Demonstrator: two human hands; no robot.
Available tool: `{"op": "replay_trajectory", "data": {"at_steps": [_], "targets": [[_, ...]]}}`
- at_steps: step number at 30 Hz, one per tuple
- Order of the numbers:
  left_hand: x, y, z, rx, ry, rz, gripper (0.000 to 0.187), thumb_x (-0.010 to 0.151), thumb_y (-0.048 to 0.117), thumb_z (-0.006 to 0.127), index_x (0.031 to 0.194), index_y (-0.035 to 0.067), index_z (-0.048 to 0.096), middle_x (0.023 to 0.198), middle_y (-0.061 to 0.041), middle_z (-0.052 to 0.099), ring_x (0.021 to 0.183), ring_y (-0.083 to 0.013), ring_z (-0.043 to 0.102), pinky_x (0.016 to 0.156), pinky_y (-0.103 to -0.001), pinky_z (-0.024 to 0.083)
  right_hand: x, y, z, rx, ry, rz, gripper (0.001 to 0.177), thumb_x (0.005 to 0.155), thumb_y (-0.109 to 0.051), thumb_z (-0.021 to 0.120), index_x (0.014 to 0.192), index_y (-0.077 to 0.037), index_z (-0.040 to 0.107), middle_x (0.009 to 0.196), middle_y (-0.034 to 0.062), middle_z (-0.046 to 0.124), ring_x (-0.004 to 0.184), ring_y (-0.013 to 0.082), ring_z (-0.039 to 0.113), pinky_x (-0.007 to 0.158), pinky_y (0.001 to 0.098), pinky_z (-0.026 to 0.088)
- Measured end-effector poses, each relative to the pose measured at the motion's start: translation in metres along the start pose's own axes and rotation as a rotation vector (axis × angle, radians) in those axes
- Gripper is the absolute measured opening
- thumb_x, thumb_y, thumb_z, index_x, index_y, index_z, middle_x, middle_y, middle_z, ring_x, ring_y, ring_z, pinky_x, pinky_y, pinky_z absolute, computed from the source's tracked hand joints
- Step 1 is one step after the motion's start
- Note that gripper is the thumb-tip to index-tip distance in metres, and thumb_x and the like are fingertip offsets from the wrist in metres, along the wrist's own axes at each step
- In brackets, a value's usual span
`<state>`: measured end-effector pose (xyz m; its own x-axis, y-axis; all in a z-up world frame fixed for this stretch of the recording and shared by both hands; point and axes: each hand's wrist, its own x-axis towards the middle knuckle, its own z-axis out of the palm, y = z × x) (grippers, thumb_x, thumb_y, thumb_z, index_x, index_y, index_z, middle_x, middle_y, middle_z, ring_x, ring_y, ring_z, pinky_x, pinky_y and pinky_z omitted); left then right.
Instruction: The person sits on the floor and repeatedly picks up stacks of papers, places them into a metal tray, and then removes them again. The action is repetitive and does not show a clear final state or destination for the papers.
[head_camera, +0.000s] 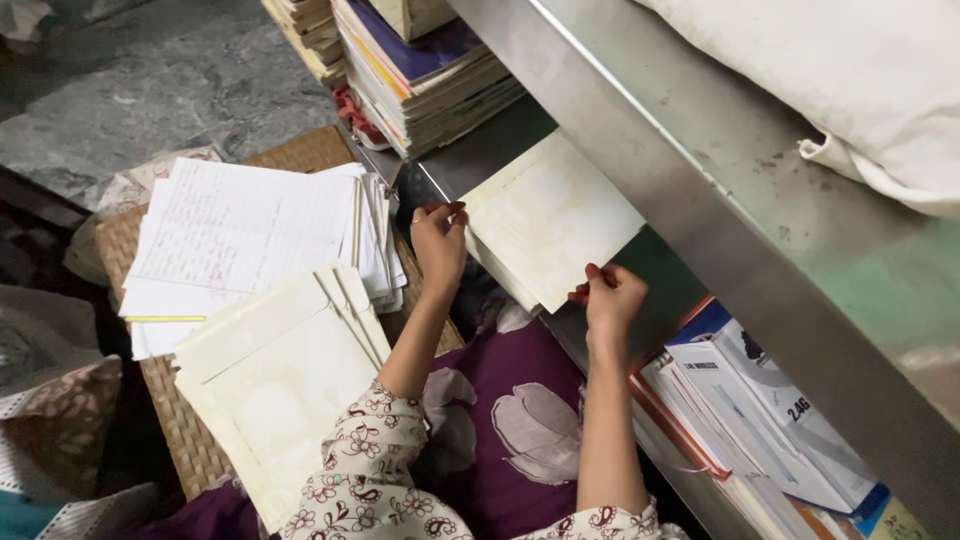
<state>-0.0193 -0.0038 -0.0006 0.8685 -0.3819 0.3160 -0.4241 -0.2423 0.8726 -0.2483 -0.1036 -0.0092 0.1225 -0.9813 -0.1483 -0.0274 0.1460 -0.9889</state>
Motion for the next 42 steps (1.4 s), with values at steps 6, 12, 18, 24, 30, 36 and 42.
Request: {"op": "replay_trajectory", "data": {"at_steps": [6, 12, 18, 24, 30, 36, 42], "targets": [[0.003, 0.000, 0.001, -0.002, -0.065, 0.010, 0.020, 0.089, 0.008, 0.069, 0.105, 0.001, 0.078, 0.101, -0.017, 0.065, 0.088, -0.0307, 0.065, 0.080, -0.040, 0.051, 0.002, 0.006, 0.009, -0.010, -0.018, 0.059, 0.010, 0.094, 0.002, 0.067, 0.087, 0.008, 0.063, 0.068, 0.0097, 0.063, 0.050, 0.0166, 0.062, 0.045, 0.0340, 0.056], [0.009, 0.010, -0.004, 0.063, 0.025, 0.193, 0.018, 0.083, 0.006, 0.072, 0.098, 0.001, 0.081, 0.106, -0.020, 0.064, 0.093, -0.0367, 0.061, 0.081, -0.044, 0.049, -0.008, -0.006, 0.016, -0.042, -0.066, 0.068, 0.008, 0.092, 0.005, 0.067, 0.086, 0.009, 0.064, 0.068, 0.0083, 0.063, 0.051, 0.0173, 0.063, 0.045, 0.0331, 0.055], [0.016, 0.003, -0.002, 0.011, -0.094, 0.094, 0.023, 0.086, 0.009, 0.070, 0.105, 0.001, 0.080, 0.097, -0.018, 0.066, 0.086, -0.0332, 0.063, 0.081, -0.043, 0.050, -0.006, 0.001, 0.022, -0.026, -0.119, 0.061, 0.009, 0.090, 0.007, 0.065, 0.099, 0.003, 0.065, 0.074, 0.0071, 0.064, 0.054, 0.0157, 0.063, 0.045, 0.0317, 0.054], [0.019, -0.003, 0.002, 0.019, -0.092, 0.079, 0.023, 0.087, 0.009, 0.069, 0.105, 0.000, 0.078, 0.097, -0.020, 0.068, 0.083, -0.0335, 0.066, 0.079, -0.043, 0.051, -0.002, 0.008, 0.025, -0.093, -0.123, 0.078, 0.011, 0.090, 0.005, 0.068, 0.100, 0.003, 0.063, 0.075, 0.0082, 0.064, 0.056, 0.0171, 0.066, 0.044, 0.0334, 0.056], [0.022, -0.009, 0.007, 0.047, -0.085, 0.094, 0.021, 0.086, 0.009, 0.069, 0.102, -0.002, 0.077, 0.094, -0.022, 0.068, 0.085, -0.0359, 0.067, 0.080, -0.044, 0.052, -0.002, 0.006, 0.028, -0.200, -0.092, 0.033, 0.016, 0.085, 0.005, 0.071, 0.097, 0.005, 0.060, 0.075, 0.0097, 0.065, 0.054, 0.0215, 0.069, 0.040, 0.0353, 0.056], [0.021, -0.009, 0.008, 0.070, -0.095, 0.090, 0.023, 0.085, 0.009, 0.069, 0.103, -0.003, 0.076, 0.098, -0.023, 0.069, 0.088, -0.0373, 0.066, 0.083, -0.046, 0.051, 0.001, 0.012, 0.027, -0.516, -0.024, -0.285, 0.029, 0.078, -0.003, 0.086, 0.098, 0.006, 0.067, 0.079, 0.0148, 0.075, 0.071, 0.0230, 0.075, 0.060, 0.0314, 0.055], [0.019, -0.004, 0.006, 0.090, -0.126, 0.042, 0.024, 0.086, 0.010, 0.069, 0.106, -0.002, 0.076, 0.101, -0.020, 0.069, 0.093, -0.0355, 0.063, 0.086, -0.045, 0.050, -0.015, -0.017, 0.033, -0.432, -0.047, 0.085, 0.036, 0.080, -0.006, 0.079, 0.108, 0.003, 0.059, 0.090, 0.0156, 0.074, 0.072, 0.0254, 0.074, 0.055, 0.0371, 0.058]]}}
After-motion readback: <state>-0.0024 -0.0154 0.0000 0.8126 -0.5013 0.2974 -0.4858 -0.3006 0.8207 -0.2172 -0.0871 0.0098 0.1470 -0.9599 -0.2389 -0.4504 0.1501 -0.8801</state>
